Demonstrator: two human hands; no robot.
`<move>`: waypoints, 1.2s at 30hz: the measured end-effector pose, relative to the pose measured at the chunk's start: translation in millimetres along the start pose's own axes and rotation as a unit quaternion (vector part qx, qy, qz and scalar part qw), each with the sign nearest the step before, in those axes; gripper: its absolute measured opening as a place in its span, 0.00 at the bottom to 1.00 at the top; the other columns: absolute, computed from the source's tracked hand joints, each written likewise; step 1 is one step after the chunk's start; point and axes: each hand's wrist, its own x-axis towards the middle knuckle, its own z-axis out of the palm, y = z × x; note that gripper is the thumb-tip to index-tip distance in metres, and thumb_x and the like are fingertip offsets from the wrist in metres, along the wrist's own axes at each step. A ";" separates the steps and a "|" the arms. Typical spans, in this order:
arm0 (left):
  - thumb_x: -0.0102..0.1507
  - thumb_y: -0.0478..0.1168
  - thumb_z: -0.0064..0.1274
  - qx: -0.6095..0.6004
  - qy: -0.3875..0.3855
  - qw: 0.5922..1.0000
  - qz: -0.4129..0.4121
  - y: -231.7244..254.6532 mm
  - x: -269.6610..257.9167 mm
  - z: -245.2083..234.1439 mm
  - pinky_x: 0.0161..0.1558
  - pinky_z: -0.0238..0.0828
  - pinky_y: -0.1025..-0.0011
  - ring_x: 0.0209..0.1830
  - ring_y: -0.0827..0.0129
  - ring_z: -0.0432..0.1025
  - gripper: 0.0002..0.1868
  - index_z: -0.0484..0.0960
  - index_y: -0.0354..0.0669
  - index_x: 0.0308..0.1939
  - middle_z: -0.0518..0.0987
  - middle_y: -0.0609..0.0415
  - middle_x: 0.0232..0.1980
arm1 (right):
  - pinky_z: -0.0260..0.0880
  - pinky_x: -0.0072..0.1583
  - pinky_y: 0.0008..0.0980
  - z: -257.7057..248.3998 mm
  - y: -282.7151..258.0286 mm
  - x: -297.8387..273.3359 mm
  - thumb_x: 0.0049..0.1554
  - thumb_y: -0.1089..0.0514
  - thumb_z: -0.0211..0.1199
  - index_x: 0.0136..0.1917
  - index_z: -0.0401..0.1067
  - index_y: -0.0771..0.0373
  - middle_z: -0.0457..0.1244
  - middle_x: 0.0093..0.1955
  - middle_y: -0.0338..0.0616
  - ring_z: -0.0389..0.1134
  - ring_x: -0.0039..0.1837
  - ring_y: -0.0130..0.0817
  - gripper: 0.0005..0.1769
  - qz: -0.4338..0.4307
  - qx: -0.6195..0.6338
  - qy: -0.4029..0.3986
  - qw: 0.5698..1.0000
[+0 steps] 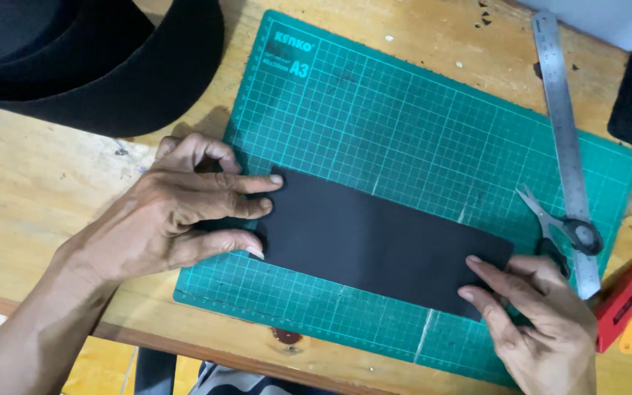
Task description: The person uses scissors to trim the edges of a rectangular piece of black fabric on a green cutting mat. They carefully cut along the sides to straighten the material, then unfold the fabric to display the finished piece.
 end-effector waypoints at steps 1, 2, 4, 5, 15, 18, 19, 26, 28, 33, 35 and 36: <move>0.58 0.52 0.63 -0.004 -0.003 1.000 0.004 1.1 0.1 -0.1 0.58 0.60 0.57 0.58 0.59 0.70 0.25 0.85 0.48 0.56 0.82 0.57 0.64 | 0.70 0.48 0.33 -1.1 0.6 0.6 0.52 0.63 0.74 0.56 0.81 0.70 0.66 0.53 0.55 0.69 0.46 0.34 0.18 0.005 -0.003 0.002 1.000; 0.57 0.50 0.64 -0.001 -0.001 1.000 -0.004 2.2 0.5 -0.2 0.58 0.61 0.57 0.58 0.58 0.71 0.24 0.85 0.47 0.55 0.82 0.56 0.64 | 0.69 0.48 0.32 -2.4 1.3 1.0 0.52 0.62 0.74 0.57 0.81 0.67 0.65 0.52 0.52 0.68 0.46 0.34 0.19 -0.002 -0.002 -0.009 1.000; 0.57 0.49 0.64 -0.001 -0.002 1.000 -0.007 4.0 2.3 -0.1 0.59 0.62 0.58 0.58 0.58 0.71 0.24 0.86 0.45 0.55 0.82 0.55 0.64 | 0.67 0.48 0.31 -4.0 3.7 0.5 0.52 0.60 0.74 0.58 0.81 0.64 0.65 0.50 0.49 0.67 0.46 0.33 0.19 -0.004 -0.002 -0.018 1.000; 0.57 0.49 0.63 0.002 -0.004 1.000 -0.013 4.7 3.4 0.0 0.59 0.62 0.59 0.57 0.59 0.70 0.21 0.87 0.47 0.52 0.82 0.55 0.63 | 0.68 0.47 0.29 -4.1 5.1 -0.4 0.52 0.60 0.74 0.58 0.81 0.64 0.65 0.51 0.49 0.67 0.46 0.32 0.20 -0.014 0.002 -0.017 1.000; 0.53 0.49 0.65 0.015 -0.011 0.999 -0.035 6.4 3.3 0.4 0.61 0.62 0.62 0.56 0.63 0.70 0.24 0.87 0.46 0.52 0.82 0.56 0.64 | 0.67 0.46 0.26 -4.3 8.9 -2.3 0.53 0.60 0.74 0.59 0.80 0.61 0.64 0.50 0.45 0.67 0.46 0.28 0.20 -0.021 0.023 -0.019 0.999; 0.53 0.49 0.66 0.024 -0.006 0.999 -0.027 3.0 0.5 2.8 0.62 0.63 0.62 0.57 0.62 0.70 0.26 0.87 0.46 0.53 0.81 0.57 0.64 | 0.68 0.46 0.24 -1.8 13.8 -5.2 0.52 0.60 0.74 0.60 0.80 0.63 0.63 0.50 0.45 0.68 0.43 0.25 0.21 -0.024 0.031 -0.015 0.999; 0.53 0.49 0.66 0.025 -0.007 0.999 -0.026 3.1 1.3 2.5 0.62 0.63 0.62 0.57 0.62 0.70 0.26 0.87 0.46 0.53 0.81 0.57 0.64 | 0.68 0.46 0.24 -1.9 13.7 -5.1 0.52 0.60 0.74 0.60 0.80 0.63 0.63 0.50 0.45 0.68 0.43 0.25 0.21 -0.023 0.032 -0.014 0.999; 0.52 0.48 0.68 0.022 -0.006 0.999 -0.029 2.6 0.3 3.5 0.63 0.65 0.61 0.57 0.62 0.70 0.28 0.86 0.45 0.55 0.82 0.56 0.64 | 0.70 0.45 0.22 -2.7 15.4 -7.3 0.52 0.60 0.74 0.61 0.79 0.63 0.63 0.50 0.44 0.67 0.44 0.25 0.23 -0.031 0.033 -0.016 0.999; 0.52 0.48 0.67 0.025 -0.007 0.999 -0.028 4.0 1.2 3.9 0.62 0.64 0.61 0.57 0.61 0.71 0.27 0.86 0.44 0.54 0.82 0.55 0.63 | 0.71 0.46 0.22 -2.9 16.2 -8.1 0.52 0.59 0.74 0.61 0.79 0.62 0.63 0.51 0.44 0.68 0.46 0.26 0.22 -0.032 0.027 -0.016 0.999; 0.54 0.49 0.67 0.040 0.016 0.999 -0.007 9.4 5.3 6.1 0.56 0.61 0.62 0.52 0.60 0.69 0.18 0.88 0.46 0.44 0.81 0.52 0.63 | 0.66 0.46 0.28 -4.3 8.6 -5.3 0.51 0.61 0.74 0.59 0.80 0.63 0.63 0.50 0.44 0.67 0.45 0.28 0.21 -0.013 0.024 -0.016 0.999; 0.55 0.50 0.66 0.040 0.016 0.999 -0.007 8.4 5.4 5.9 0.56 0.60 0.62 0.52 0.60 0.69 0.18 0.88 0.47 0.44 0.81 0.53 0.63 | 0.65 0.47 0.27 -3.4 11.9 -6.9 0.52 0.59 0.74 0.59 0.81 0.61 0.63 0.50 0.43 0.66 0.45 0.27 0.21 -0.021 0.009 -0.014 1.000; 0.56 0.51 0.66 0.035 0.013 0.999 -0.002 7.7 5.6 5.5 0.56 0.59 0.62 0.52 0.61 0.69 0.18 0.88 0.47 0.45 0.81 0.55 0.63 | 0.64 0.48 0.25 -2.9 13.8 -6.8 0.53 0.57 0.75 0.59 0.81 0.59 0.63 0.49 0.41 0.66 0.44 0.26 0.20 -0.024 -0.010 -0.011 1.000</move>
